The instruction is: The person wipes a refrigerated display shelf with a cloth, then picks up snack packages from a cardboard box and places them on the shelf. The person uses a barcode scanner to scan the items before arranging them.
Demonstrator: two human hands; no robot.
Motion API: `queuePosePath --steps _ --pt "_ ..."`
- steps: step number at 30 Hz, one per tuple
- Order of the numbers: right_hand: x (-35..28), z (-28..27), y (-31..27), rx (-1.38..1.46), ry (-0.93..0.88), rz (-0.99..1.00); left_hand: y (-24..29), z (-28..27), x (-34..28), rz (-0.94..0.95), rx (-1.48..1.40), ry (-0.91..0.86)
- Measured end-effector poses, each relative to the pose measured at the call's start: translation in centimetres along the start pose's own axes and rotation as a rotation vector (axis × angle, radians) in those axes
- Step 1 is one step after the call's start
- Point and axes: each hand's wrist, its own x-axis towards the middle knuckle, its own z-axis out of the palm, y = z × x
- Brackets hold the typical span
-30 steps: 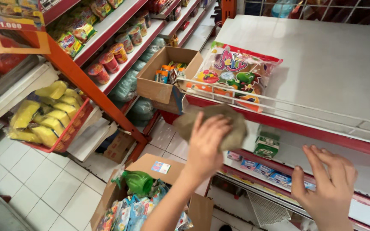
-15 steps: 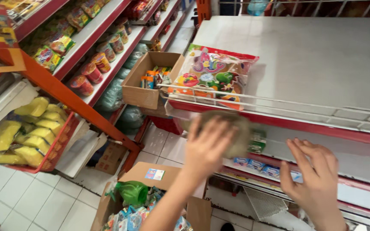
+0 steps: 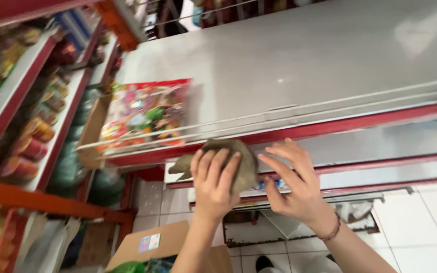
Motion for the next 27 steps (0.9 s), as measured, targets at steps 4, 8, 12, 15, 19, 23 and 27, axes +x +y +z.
queuePosePath --steps 4,8,12,15,19,23,27 --pt "-1.6 -3.7 2.6 -0.089 0.19 0.009 4.3 5.2 2.4 0.109 -0.068 -0.016" --pt "-4.2 -8.3 5.5 -0.176 0.304 0.118 8.4 9.7 4.6 0.191 -0.151 -0.027" --pt "-6.6 -12.5 8.6 -0.185 0.392 0.196 12.6 14.4 6.9 0.241 -0.177 -0.019" --pt "-8.1 -16.1 11.0 -0.255 0.415 0.234 15.9 17.5 8.3 0.263 -0.181 -0.011" --pt "-9.7 -21.1 14.4 -0.306 0.451 0.295 20.3 21.7 10.5 0.294 -0.196 -0.011" --pt "-11.4 -26.2 17.6 -0.324 0.483 0.341 24.6 26.0 12.5 0.344 -0.171 0.011" --pt "-13.0 -31.1 20.9 -0.343 0.511 0.396 28.7 30.6 14.5 0.394 -0.154 0.059"
